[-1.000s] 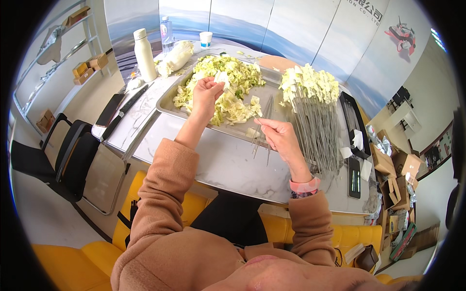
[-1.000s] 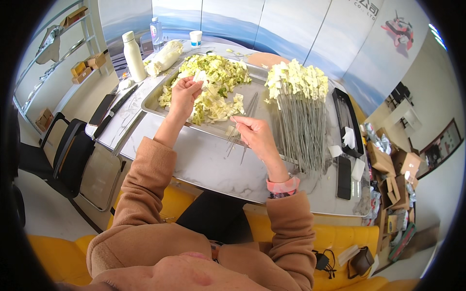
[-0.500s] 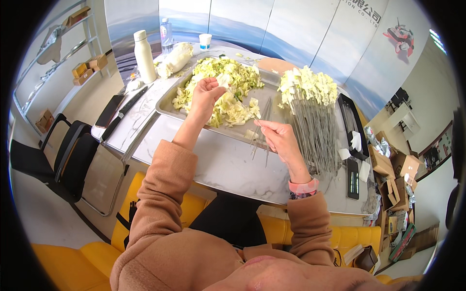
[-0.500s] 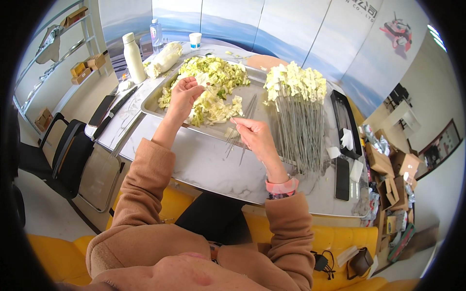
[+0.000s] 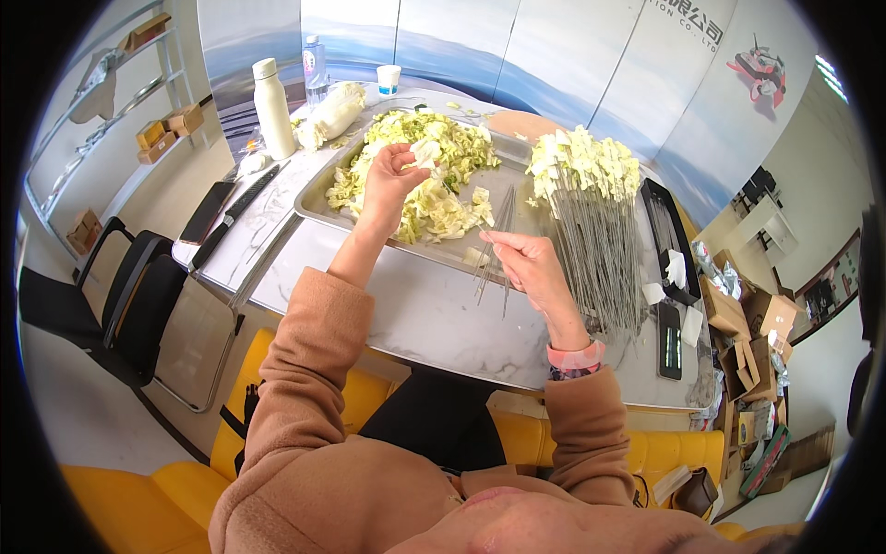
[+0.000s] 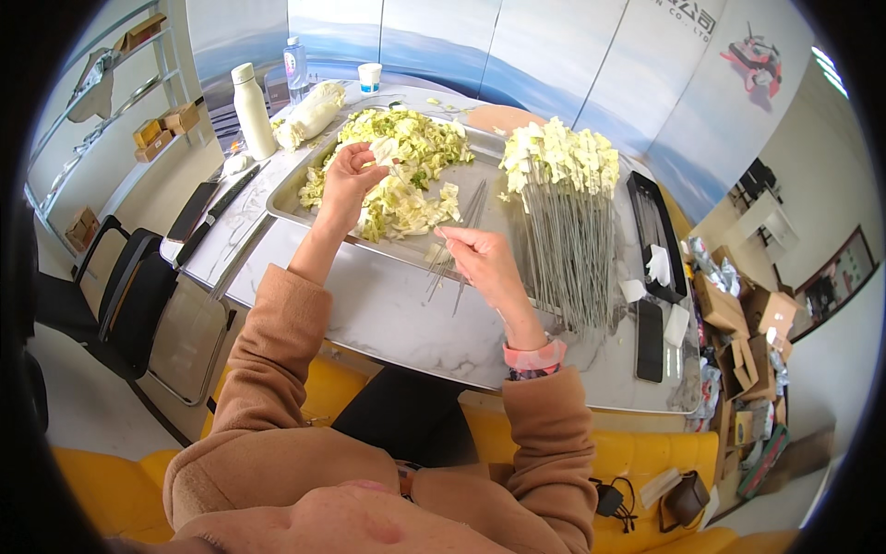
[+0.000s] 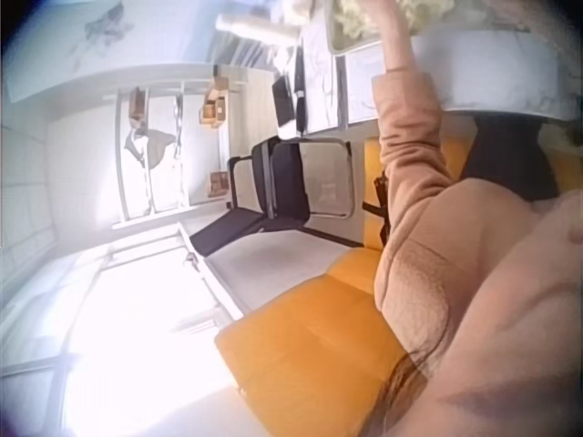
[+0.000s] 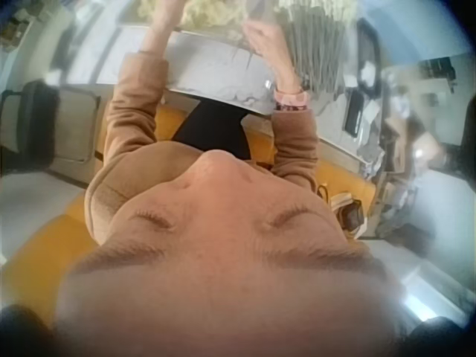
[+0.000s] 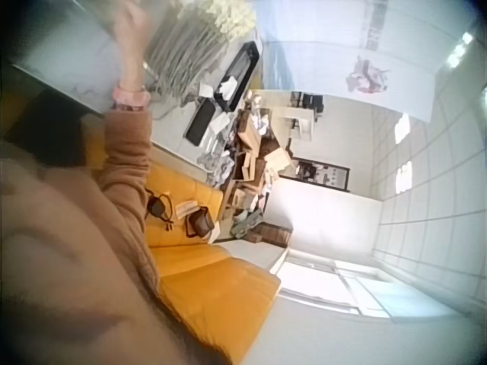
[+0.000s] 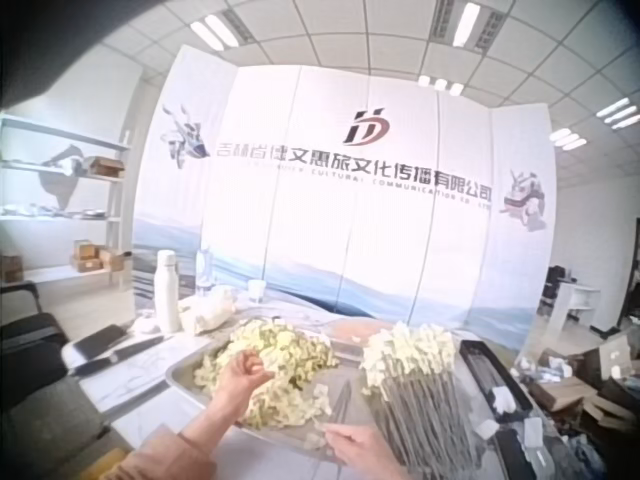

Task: The person repeatedly picks up small pieces of chopped cabbage from a metal tray and threads them onto thin metal skewers held in the right hand. The person then places the loaded skewers upright into a bundle on the tray. The process continues throughout the clip.

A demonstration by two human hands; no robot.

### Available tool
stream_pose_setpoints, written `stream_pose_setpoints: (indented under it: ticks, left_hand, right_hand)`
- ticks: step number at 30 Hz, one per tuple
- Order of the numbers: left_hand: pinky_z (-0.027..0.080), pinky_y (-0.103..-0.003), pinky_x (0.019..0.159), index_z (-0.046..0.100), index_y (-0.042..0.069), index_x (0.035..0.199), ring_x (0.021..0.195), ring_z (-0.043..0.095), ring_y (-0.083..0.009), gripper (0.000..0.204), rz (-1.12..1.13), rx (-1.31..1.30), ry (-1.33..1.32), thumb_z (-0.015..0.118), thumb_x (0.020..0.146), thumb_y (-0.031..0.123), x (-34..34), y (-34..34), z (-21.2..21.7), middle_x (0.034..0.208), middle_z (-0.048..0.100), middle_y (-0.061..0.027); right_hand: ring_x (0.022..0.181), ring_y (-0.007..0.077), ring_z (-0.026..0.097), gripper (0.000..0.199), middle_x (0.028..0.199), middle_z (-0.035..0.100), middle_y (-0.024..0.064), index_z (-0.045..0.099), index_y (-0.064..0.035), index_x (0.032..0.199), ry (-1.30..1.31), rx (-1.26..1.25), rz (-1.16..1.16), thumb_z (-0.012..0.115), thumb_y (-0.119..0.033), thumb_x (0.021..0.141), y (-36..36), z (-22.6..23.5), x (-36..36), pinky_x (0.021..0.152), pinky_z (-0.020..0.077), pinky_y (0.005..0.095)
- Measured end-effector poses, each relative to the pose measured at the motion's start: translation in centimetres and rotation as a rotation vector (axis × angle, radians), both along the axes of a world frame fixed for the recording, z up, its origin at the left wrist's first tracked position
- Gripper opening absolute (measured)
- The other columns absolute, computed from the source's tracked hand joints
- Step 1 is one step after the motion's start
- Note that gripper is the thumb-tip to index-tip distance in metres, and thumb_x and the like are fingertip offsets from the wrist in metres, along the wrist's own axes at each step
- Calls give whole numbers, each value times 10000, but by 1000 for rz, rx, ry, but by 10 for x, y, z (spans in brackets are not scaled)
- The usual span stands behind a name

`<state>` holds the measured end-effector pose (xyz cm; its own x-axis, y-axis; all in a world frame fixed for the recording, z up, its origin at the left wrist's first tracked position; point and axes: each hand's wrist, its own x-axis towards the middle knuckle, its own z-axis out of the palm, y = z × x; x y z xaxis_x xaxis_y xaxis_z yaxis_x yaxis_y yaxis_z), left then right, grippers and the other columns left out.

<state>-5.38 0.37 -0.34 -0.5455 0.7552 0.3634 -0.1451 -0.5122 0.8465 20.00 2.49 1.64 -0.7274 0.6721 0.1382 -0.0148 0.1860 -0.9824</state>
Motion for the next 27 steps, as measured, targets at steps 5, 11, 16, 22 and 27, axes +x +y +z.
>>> stream_pose_setpoints:
  ticks: [5, 11, 16, 22, 27]
  left_hand:
    - [512, -249, 822, 432, -16, 1164, 911, 604, -157, 455, -148, -43, -61, 636, 765, -95, -2, -5, 6, 1028, 547, -69]
    - [528, -264, 852, 438, -26, 1175, 934, 625, -175, 429, -229, -101, -161, 616, 791, -102, -8, -12, 13, 1011, 575, -69]
    - [536, -266, 833, 448, -21, 1154, 921, 636, -181, 398, -234, -59, -167, 609, 799, -106, -10, -14, 15, 1003, 591, -76]
    - [545, -278, 834, 438, -15, 1122, 958, 630, -202, 388, -214, -25, -191, 610, 790, -120, -15, -12, 11, 1032, 599, -119]
    - [551, -280, 828, 436, -17, 1124, 895, 635, -184, 396, -209, -29, -196, 618, 787, -118, -10, -10, 13, 979, 591, -86]
  right_hand:
    - [473, 10, 319, 293, 567, 407, -79, 604, 35, 1169, -23, 8, 23, 508, -76, 915, 0, 3, 2, 411, 240, 190]
    - [471, 9, 308, 298, 563, 390, -82, 597, 32, 1180, -83, 42, 68, 506, -77, 918, 1, 9, 9, 414, 237, 188]
    - [462, 5, 305, 299, 556, 390, -83, 591, 44, 1179, -20, -14, 49, 506, -69, 915, 5, 6, 10, 407, 238, 184]
    - [450, -3, 312, 301, 556, 402, -85, 584, 62, 1176, -6, 0, 55, 502, -58, 913, 4, 5, 9, 393, 244, 179]
    - [467, 4, 313, 292, 562, 391, -87, 598, 37, 1174, 7, -10, 27, 504, -75, 921, 4, 0, 8, 404, 239, 183]
